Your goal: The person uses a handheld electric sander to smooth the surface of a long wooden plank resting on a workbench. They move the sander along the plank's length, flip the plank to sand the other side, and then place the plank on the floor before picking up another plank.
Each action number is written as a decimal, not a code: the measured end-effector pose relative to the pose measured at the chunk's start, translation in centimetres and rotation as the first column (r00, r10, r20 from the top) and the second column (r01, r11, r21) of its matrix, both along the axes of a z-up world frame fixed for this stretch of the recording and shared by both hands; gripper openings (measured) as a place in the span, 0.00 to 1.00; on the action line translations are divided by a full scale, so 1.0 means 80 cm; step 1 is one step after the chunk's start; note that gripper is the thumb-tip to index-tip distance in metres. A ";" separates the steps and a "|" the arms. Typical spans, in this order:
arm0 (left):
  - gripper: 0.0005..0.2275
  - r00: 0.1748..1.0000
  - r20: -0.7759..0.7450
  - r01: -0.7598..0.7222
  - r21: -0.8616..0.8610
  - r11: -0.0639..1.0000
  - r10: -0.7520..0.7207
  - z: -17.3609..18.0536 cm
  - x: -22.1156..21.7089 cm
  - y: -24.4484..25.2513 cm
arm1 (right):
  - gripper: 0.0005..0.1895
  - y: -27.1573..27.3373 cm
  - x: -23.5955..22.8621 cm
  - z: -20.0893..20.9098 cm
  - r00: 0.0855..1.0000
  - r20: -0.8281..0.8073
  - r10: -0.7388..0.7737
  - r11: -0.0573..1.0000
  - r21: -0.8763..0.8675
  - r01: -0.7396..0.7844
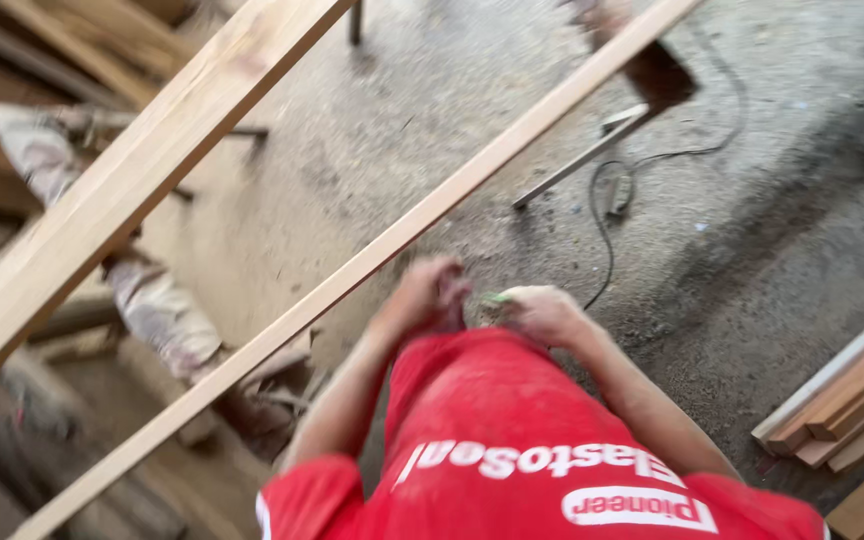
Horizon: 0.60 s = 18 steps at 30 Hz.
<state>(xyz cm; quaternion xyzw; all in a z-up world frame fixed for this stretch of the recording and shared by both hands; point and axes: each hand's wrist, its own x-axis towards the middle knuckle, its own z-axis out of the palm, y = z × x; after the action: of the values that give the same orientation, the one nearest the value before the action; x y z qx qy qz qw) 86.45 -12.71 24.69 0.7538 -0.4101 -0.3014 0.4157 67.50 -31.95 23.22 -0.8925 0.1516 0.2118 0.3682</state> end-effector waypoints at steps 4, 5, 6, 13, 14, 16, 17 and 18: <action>0.19 0.955 0.255 -0.160 0.009 0.987 0.152 -0.031 0.215 -0.009 | 0.17 -0.082 -0.039 -0.082 0.945 -0.072 -0.318 0.933 -0.198 0.299; 0.16 0.925 0.313 -0.245 0.050 0.968 0.217 -0.036 0.276 -0.009 | 0.19 -0.103 -0.045 -0.092 0.887 -0.236 -0.396 0.907 -0.252 0.338; 0.18 0.927 0.303 -0.259 0.094 0.961 0.221 -0.039 0.336 -0.003 | 0.20 -0.099 -0.067 -0.091 0.907 0.003 -0.421 0.882 -0.231 0.410; 0.18 0.713 0.551 -0.632 0.237 0.738 0.434 -0.070 0.616 0.057 | 0.22 -0.059 -0.100 -0.027 0.197 -0.639 -0.744 0.362 -0.136 0.922; 0.21 0.765 0.482 -0.608 0.321 0.726 0.428 -0.081 0.622 0.075 | 0.21 -0.057 -0.092 -0.015 0.174 -0.646 -0.743 0.366 -0.174 0.914; 0.27 0.851 0.333 -0.523 0.471 0.710 0.406 -0.097 0.639 0.096 | 0.18 -0.054 -0.068 0.004 0.131 -0.640 -0.757 0.336 -0.209 0.918; 0.30 0.872 0.276 -0.489 0.507 0.710 0.404 -0.101 0.655 0.095 | 0.17 -0.059 -0.059 0.005 0.122 -0.626 -0.770 0.321 -0.214 0.923; 0.33 0.889 0.217 -0.453 0.540 0.710 0.403 -0.104 0.667 0.096 | 0.16 -0.058 -0.053 0.015 0.106 -0.616 -0.781 0.294 -0.213 0.932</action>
<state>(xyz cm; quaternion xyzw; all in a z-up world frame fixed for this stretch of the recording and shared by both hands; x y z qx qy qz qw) 139.77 -5.06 16.38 0.9295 -0.1304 -0.2748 0.2086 63.25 -36.62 24.39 -0.4555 0.7279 0.2508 0.4470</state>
